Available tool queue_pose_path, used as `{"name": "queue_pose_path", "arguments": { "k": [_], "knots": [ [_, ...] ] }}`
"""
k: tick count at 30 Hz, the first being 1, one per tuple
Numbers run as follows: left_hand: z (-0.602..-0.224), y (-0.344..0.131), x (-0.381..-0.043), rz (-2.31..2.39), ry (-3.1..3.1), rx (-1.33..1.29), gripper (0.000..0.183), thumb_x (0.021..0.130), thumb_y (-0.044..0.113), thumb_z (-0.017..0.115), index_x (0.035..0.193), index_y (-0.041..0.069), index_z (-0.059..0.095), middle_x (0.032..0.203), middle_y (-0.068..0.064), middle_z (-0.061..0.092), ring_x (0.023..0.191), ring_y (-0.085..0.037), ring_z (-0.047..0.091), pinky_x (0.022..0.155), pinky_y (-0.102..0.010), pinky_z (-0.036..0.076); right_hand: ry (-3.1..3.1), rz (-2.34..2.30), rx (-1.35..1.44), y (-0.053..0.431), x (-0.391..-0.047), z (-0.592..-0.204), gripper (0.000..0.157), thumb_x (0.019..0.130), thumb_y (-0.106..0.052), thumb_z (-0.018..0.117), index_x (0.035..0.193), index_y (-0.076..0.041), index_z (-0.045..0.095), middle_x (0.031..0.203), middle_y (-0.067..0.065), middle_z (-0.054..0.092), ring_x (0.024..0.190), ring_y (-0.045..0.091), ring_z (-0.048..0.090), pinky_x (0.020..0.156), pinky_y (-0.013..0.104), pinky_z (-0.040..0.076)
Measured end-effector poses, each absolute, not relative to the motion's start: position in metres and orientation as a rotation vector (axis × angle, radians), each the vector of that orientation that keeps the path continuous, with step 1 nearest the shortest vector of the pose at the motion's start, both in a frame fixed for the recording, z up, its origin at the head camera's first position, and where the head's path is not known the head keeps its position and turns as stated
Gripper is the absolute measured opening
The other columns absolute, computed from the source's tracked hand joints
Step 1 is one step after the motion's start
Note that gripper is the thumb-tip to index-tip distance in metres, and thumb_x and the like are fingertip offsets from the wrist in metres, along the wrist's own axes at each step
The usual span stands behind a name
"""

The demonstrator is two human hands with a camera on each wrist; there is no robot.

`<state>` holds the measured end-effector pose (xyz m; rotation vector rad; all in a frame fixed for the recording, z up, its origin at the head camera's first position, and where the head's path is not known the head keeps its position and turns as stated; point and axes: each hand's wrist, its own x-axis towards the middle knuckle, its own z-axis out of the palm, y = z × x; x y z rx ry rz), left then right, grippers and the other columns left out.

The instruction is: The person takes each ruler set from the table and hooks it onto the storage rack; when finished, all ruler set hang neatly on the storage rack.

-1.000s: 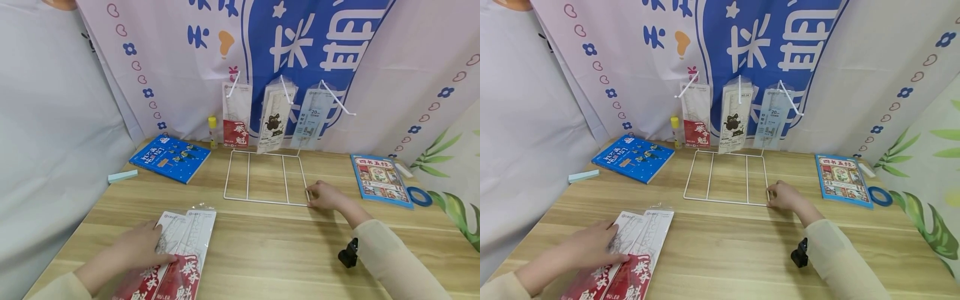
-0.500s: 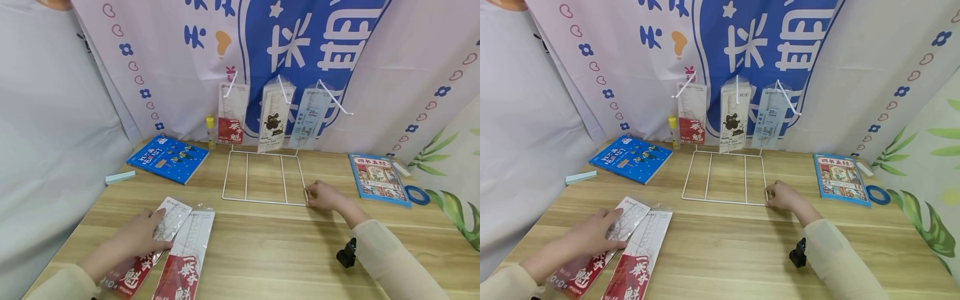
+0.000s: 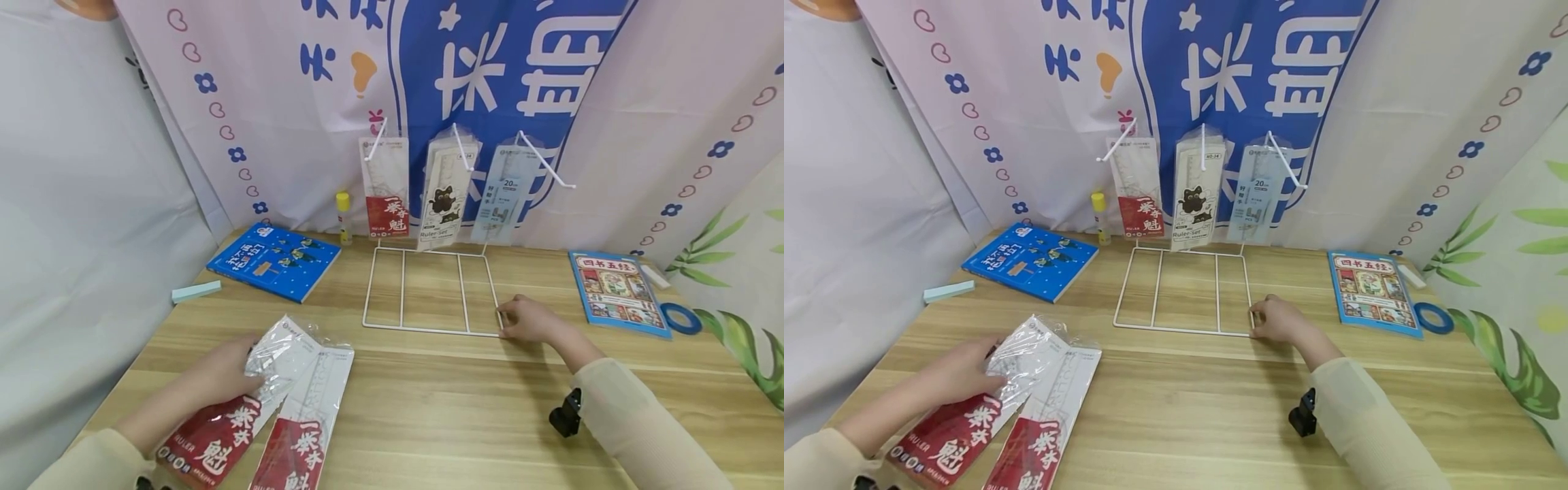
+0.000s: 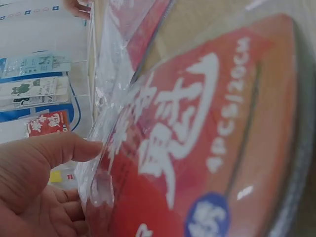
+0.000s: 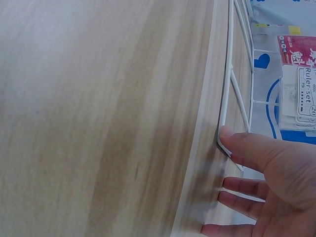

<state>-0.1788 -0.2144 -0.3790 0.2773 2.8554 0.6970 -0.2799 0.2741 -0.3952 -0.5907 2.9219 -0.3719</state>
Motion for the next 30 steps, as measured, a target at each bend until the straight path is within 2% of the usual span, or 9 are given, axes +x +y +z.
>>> {"name": "queue_pose_path", "arguments": {
  "k": [5,10,17,25,30],
  "knots": [
    [-0.374,-0.212,-0.178,0.709,2.844,0.297,0.062,0.079,0.016,0.068,0.128,-0.007,0.036,0.114,-0.025,0.051,0.094,-0.032,0.054,0.074,-0.048,0.05,2.922,-0.367,-0.582,0.274,-0.281,-0.394,0.051,0.075,-0.022,0.072,0.115,0.004,0.057,0.103,0.021,0.054,0.091,0.033,0.054,0.081,0.049,0.044],
    [-0.368,-0.21,-0.178,0.784,2.791,0.377,0.054,0.081,0.011,0.065,0.126,-0.002,0.038,0.111,-0.02,0.053,0.092,-0.027,0.055,0.073,-0.044,0.051,2.912,-0.376,-0.572,0.274,-0.281,-0.396,0.051,0.075,-0.023,0.072,0.116,0.004,0.057,0.103,0.02,0.053,0.09,0.032,0.054,0.08,0.049,0.045],
    [-0.345,-0.201,-0.187,0.804,2.831,0.492,0.049,0.085,0.006,0.058,0.127,-0.004,0.035,0.116,-0.026,0.05,0.102,-0.037,0.052,0.075,-0.046,0.05,2.917,-0.363,-0.583,0.274,-0.28,-0.398,0.05,0.075,-0.023,0.072,0.116,0.003,0.057,0.103,0.02,0.053,0.09,0.032,0.054,0.08,0.049,0.045],
    [-0.302,-0.182,-0.199,0.959,2.942,0.595,0.039,0.083,0.002,0.057,0.119,0.002,0.04,0.104,-0.019,0.055,0.084,-0.026,0.059,0.061,-0.033,0.054,2.925,-0.363,-0.585,0.273,-0.279,-0.395,0.05,0.075,-0.023,0.072,0.115,0.003,0.057,0.104,0.021,0.053,0.092,0.035,0.054,0.081,0.05,0.044],
    [-0.262,-0.171,-0.205,1.082,3.022,0.615,0.039,0.084,0.003,0.055,0.12,0.002,0.04,0.102,-0.018,0.056,0.08,-0.027,0.059,0.06,-0.033,0.053,2.922,-0.369,-0.593,0.272,-0.278,-0.395,0.05,0.075,-0.022,0.072,0.115,0.004,0.057,0.102,0.02,0.053,0.091,0.034,0.054,0.081,0.049,0.044]
  ]
}}
